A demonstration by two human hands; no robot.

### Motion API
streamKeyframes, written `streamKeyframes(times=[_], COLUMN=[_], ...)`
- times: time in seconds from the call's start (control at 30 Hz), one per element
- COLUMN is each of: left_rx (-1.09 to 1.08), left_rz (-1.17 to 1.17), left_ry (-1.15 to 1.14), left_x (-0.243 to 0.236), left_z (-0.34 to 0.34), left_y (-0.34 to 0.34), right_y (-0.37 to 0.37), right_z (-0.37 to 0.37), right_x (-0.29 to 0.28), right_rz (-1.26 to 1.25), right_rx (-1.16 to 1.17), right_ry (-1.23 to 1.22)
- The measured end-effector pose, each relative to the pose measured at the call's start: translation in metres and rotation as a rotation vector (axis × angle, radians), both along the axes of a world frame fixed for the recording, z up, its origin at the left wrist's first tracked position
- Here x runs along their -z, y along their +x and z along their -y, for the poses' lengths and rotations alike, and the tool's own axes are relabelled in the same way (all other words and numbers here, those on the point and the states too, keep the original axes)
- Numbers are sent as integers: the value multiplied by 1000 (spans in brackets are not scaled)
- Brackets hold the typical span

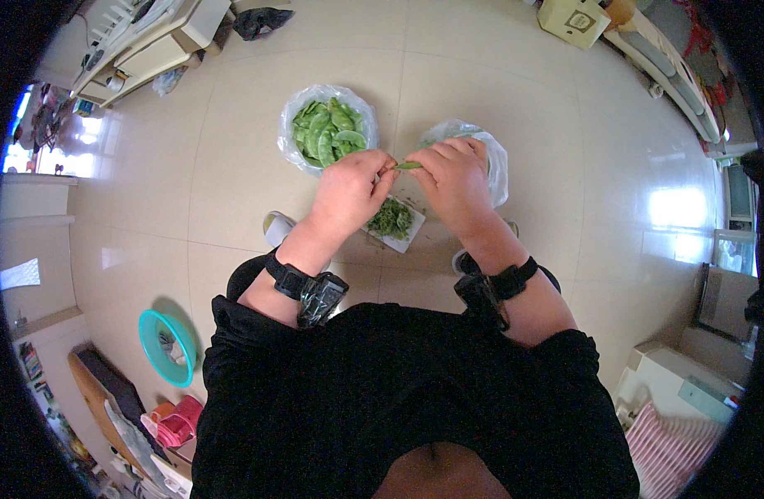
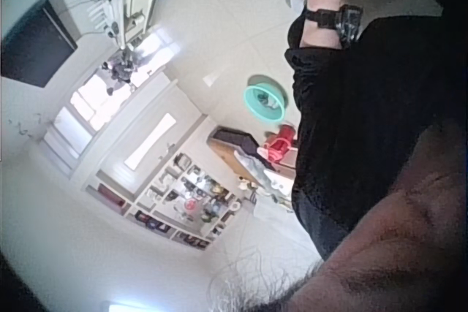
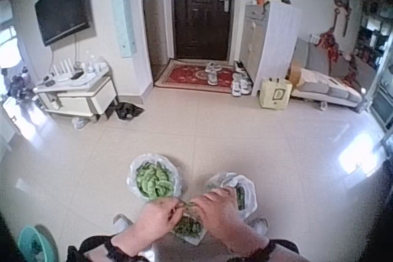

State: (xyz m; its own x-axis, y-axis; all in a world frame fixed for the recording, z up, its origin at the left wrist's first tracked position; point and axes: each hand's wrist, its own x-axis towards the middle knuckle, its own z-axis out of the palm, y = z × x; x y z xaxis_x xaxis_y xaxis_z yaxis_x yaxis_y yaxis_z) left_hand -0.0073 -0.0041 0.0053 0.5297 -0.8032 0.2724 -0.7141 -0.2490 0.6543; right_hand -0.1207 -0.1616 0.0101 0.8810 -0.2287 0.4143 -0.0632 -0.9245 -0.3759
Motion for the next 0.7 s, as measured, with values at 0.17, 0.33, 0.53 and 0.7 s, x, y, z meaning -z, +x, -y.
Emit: streamKeyframes(times=[0.17,0.33,0.53,0.7], left_rx=[13,49,46,95], left_rz=[-59,-140,-283,-341], left_ry=[155,203,209,186], left_x=[-4,-4,0,4], left_z=[-2,-3,-3,-4], left_y=[-2,0,0,3], right_y=[0,0,0,0], right_z=[0,0,1,2], right_x=[-2,-2,0,2], right_rz=[-3,-3,3,41], right_rx=[-30,-52,-88,-97], right_ry=[-32,-55,-14,9])
